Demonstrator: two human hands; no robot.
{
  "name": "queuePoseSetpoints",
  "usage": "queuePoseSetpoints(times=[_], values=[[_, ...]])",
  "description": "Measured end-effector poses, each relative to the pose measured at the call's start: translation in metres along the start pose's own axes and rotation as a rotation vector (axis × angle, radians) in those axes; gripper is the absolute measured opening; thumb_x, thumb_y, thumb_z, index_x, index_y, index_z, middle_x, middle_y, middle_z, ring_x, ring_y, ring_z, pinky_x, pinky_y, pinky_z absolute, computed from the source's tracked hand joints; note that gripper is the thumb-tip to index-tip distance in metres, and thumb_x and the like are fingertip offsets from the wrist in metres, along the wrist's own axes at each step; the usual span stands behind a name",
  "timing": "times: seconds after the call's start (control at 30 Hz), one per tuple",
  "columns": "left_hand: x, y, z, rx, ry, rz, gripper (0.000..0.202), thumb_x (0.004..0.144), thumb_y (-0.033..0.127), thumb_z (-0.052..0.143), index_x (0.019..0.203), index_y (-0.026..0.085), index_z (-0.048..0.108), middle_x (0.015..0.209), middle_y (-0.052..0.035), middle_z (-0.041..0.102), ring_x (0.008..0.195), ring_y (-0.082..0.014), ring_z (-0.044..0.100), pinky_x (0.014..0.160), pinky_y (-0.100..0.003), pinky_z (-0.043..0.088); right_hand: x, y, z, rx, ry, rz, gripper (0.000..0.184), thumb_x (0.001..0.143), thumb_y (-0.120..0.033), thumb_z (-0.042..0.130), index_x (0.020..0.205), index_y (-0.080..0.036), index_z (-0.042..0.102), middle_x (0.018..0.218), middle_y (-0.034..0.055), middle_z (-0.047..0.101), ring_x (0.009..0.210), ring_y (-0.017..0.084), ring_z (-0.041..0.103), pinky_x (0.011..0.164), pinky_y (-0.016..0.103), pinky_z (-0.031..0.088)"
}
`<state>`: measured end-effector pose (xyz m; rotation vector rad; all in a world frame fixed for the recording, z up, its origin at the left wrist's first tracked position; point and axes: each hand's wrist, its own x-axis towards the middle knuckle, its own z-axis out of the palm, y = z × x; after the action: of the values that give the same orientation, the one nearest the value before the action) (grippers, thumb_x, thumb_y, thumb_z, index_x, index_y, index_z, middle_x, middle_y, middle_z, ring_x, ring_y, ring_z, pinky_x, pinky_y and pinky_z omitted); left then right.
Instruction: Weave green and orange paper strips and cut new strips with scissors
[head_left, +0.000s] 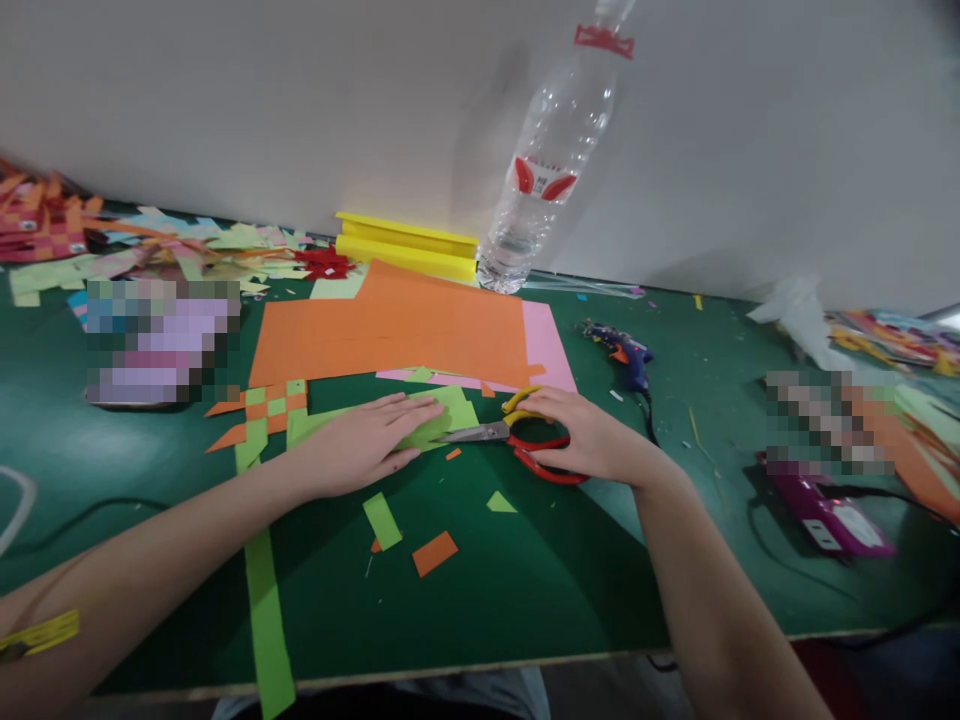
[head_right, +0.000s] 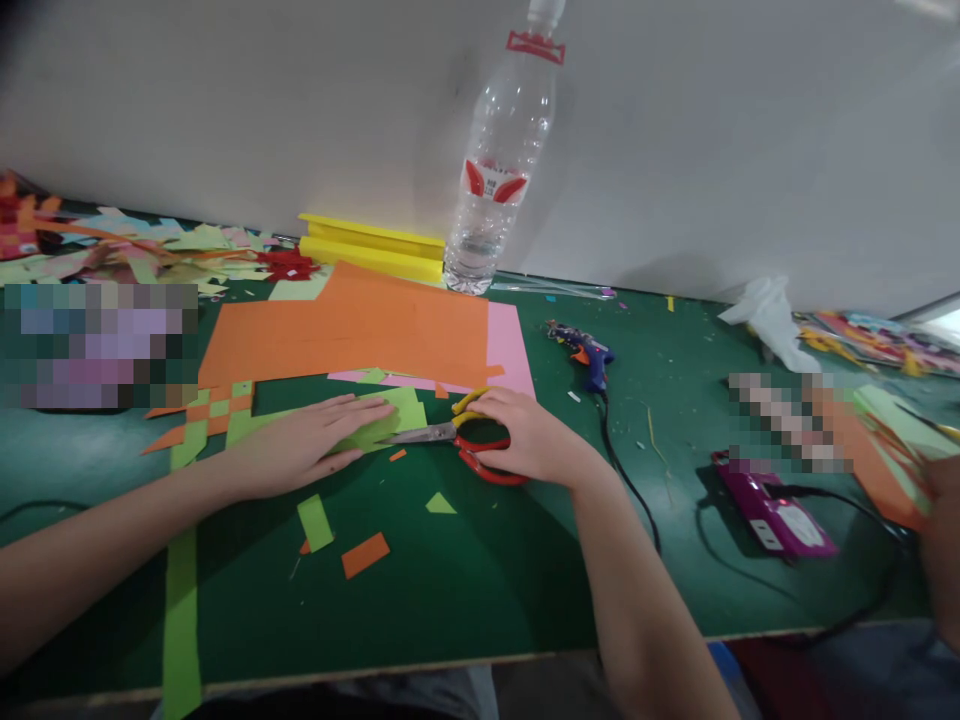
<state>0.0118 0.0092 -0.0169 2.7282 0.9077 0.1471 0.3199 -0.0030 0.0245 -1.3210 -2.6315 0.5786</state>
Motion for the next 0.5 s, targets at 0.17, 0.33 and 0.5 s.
queuePoseSetpoints(times=[0.17,0.33,0.5], values=[[-0.0002,-0.0013,0.0006,0.004,0.008,0.022,0.049,0.096,0.039,0.032,0.142,0.025,0.024,0.148,-0.0011,0.031,0.134,-0.0194,0.033,0.111,-0.034,0.024,-0.0008,-0.001,-0.0017,-0.039,0.057,-0.025,0.036,0.075,-0.029,0.061,0.11,-0.022,0.06,0.117,0.0087,0.06,0.113,0.026,0.053,0.097,0.041,0.043],[-0.0005,-0.0031,0.0028,0.033,0.028,0.024,0.05,0.096,0.04,0.031,0.143,0.026,0.023,0.149,-0.0004,0.03,0.134,-0.019,0.032,0.112,-0.033,0.023,0.0009,-0.0033,-0.0005,-0.021,0.111,-0.035,0.036,0.075,-0.031,0.061,0.109,-0.022,0.058,0.115,0.0082,0.06,0.109,0.025,0.055,0.096,0.041,0.044],[0.0023,0.0024,0.0043,0.034,0.042,0.03,0.055,0.095,0.045,0.029,0.145,0.024,0.016,0.15,-0.0026,0.027,0.138,-0.0194,0.022,0.115,-0.038,0.009,0.0007,-0.0016,-0.0011,-0.028,0.12,-0.052,0.033,0.074,-0.029,0.062,0.106,-0.022,0.059,0.115,0.0077,0.061,0.109,0.024,0.055,0.094,0.04,0.045]])
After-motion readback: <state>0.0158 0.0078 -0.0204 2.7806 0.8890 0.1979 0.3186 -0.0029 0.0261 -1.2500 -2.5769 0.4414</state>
